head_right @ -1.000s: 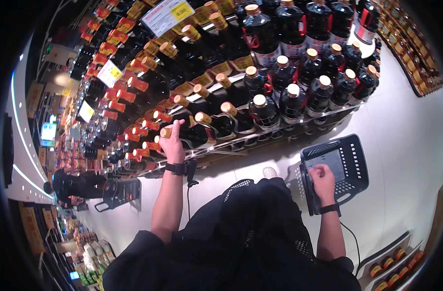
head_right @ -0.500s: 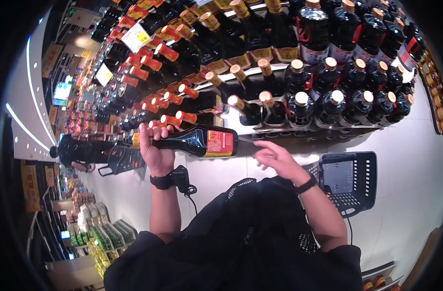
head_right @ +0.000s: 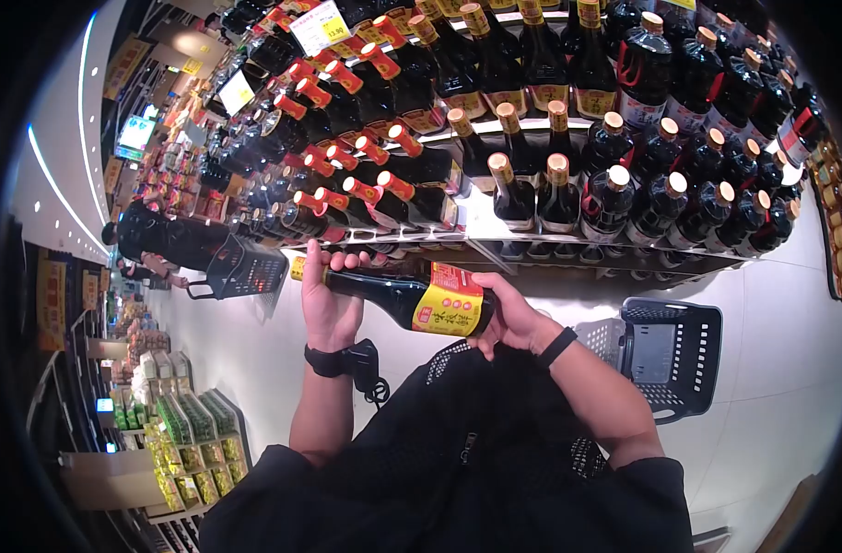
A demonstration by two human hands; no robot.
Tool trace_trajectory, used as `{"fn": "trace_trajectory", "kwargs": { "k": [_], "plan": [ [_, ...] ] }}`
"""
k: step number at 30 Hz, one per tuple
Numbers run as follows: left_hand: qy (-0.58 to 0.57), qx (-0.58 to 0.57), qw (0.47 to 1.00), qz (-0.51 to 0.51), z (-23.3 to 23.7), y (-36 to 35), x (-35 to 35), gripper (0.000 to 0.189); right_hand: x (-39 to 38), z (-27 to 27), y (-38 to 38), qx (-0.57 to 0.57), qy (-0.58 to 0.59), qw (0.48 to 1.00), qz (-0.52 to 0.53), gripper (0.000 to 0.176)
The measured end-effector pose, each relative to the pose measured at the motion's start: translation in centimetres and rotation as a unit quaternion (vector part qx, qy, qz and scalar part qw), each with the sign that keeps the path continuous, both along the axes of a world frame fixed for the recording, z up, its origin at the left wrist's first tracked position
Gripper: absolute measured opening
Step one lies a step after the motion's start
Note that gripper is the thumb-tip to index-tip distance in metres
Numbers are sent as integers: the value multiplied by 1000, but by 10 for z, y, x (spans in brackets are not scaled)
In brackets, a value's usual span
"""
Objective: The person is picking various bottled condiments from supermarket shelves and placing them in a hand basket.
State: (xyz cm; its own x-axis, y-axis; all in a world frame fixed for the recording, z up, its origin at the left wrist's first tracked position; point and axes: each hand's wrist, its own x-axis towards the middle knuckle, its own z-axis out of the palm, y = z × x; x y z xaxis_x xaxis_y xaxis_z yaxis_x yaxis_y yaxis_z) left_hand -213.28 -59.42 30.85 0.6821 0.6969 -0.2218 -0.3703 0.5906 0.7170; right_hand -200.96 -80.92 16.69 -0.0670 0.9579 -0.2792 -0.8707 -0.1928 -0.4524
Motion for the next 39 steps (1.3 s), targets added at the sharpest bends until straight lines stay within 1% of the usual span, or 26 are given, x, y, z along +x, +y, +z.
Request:
{"fn": "trace_trajectory", "kwargs": {
  "k": [1,2,5,6,9,15,18,22,25,29,32,34,37,39],
  "plan": [
    [-3,2,1000,-12,0,0,-5,32,-6,2,-2,-6,34,999,25,87],
    [1,-1,1000,-16,1,-3,-9,31,-14,4,-5,-43,25,998,37,96],
    [-34,5,997,-69,-10,3,-30,31,-43,1,-9,-20,65,997,33,99],
    [-51,5,995,-87,-13,4,-37,31,-52,5,-11,-33,59,997,30,100],
    [-66,-30,994,-82,-17,3,-56,33,-73,19,-21,-38,32,999,18,100],
    [-92,-71,989,-90,-18,-9,-92,33,-117,18,-39,-36,-12,999,-8,102],
    [-97,-92,987,-91,-18,-19,-111,33,-138,21,-50,-47,-13,999,-22,102],
    [-128,-129,976,-120,-35,-24,-134,31,-163,24,-68,-64,-15,998,-23,101],
    [-121,-144,977,-100,-44,-32,-151,30,-178,34,-78,-98,-42,994,-20,101],
    [-144,-168,971,-88,-56,-36,-171,27,-189,34,-81,-119,-55,991,-17,101],
    [-126,-163,977,-55,-55,-38,-180,26,-193,37,-82,-125,-62,990,2,99],
    [-139,-161,976,-49,-55,-39,-184,28,-193,36,-82,-135,-63,989,6,98],
    [-141,-156,977,-37,-54,-42,-185,27,-196,38,-84,-145,-86,986,-17,92],
    [-139,-156,977,-30,-53,-45,-184,25,-196,43,-87,-125,-100,986,-38,87]
  ]
}}
